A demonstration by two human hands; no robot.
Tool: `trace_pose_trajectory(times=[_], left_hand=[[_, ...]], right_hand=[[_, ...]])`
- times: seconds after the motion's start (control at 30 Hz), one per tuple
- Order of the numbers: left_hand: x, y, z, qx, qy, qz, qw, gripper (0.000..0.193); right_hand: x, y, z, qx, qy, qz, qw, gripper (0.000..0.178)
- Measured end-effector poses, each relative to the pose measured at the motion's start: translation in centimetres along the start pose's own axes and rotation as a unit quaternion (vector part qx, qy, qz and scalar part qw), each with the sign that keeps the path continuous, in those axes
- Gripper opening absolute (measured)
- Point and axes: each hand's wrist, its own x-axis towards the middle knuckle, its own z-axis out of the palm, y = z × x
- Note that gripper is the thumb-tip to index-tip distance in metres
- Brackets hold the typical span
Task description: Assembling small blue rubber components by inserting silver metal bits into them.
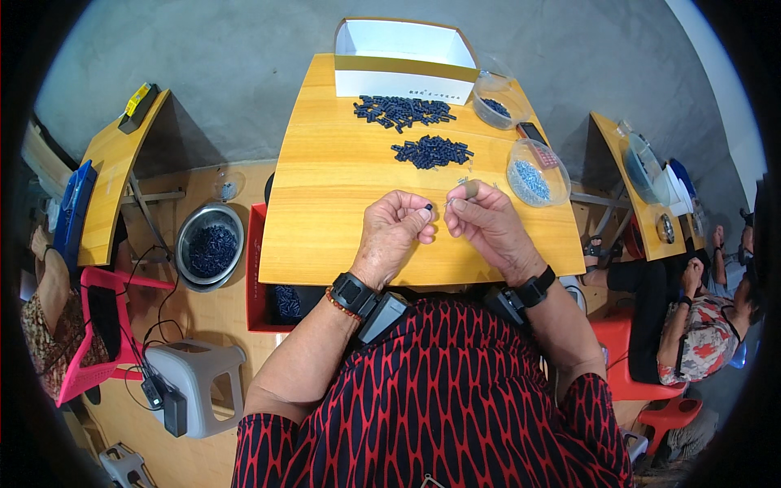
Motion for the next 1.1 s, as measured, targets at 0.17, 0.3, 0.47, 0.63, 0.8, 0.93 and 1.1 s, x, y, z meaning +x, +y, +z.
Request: trace_pose_trajectory(times=[0.17, 0.3, 0.47, 0.63, 0.8, 0.93, 1.1], left_hand=[[0.0, 0.0, 0.0, -0.004, 0.000, 0.002, 1.000, 0.013], [0.0, 0.0, -0.1, -0.004, -0.004, -0.001, 1.000, 0.013], [0.1, -0.1, -0.3, -0.007, -0.013, -0.004, 1.000, 0.013], [0.0, 0.0, -0.3, -0.009, -0.024, 0.000, 1.000, 0.012], [0.0, 0.0, -0.3, 0.002, -0.027, 0.001, 1.000, 0.011], [0.0, 0.0, -0.3, -0.003, -0.027, 0.004, 1.000, 0.011], [0.1, -0.2, -0.4, -0.024, -0.029, 0.008, 0.999, 0.011]], right_hand=[[0.0, -0.2, 0.5, 0.007, 0.022, 0.026, 0.999, 0.009], [0.2, -0.1, 0.6, 0.007, 0.030, 0.026, 0.999, 0.009], [0.3, 0.0, 0.6, -0.006, 0.042, 0.029, 0.999, 0.008], [0.5, 0.2, 0.9, -0.022, 0.047, 0.021, 0.998, 0.008], [0.8, 1.1, 0.9, -0.102, 0.033, -0.014, 0.994, 0.009], [0.8, 1.3, 1.1, -0.144, 0.047, -0.030, 0.988, 0.010], [0.8, 1.2, 1.1, -0.187, 0.050, -0.046, 0.980, 0.010]])
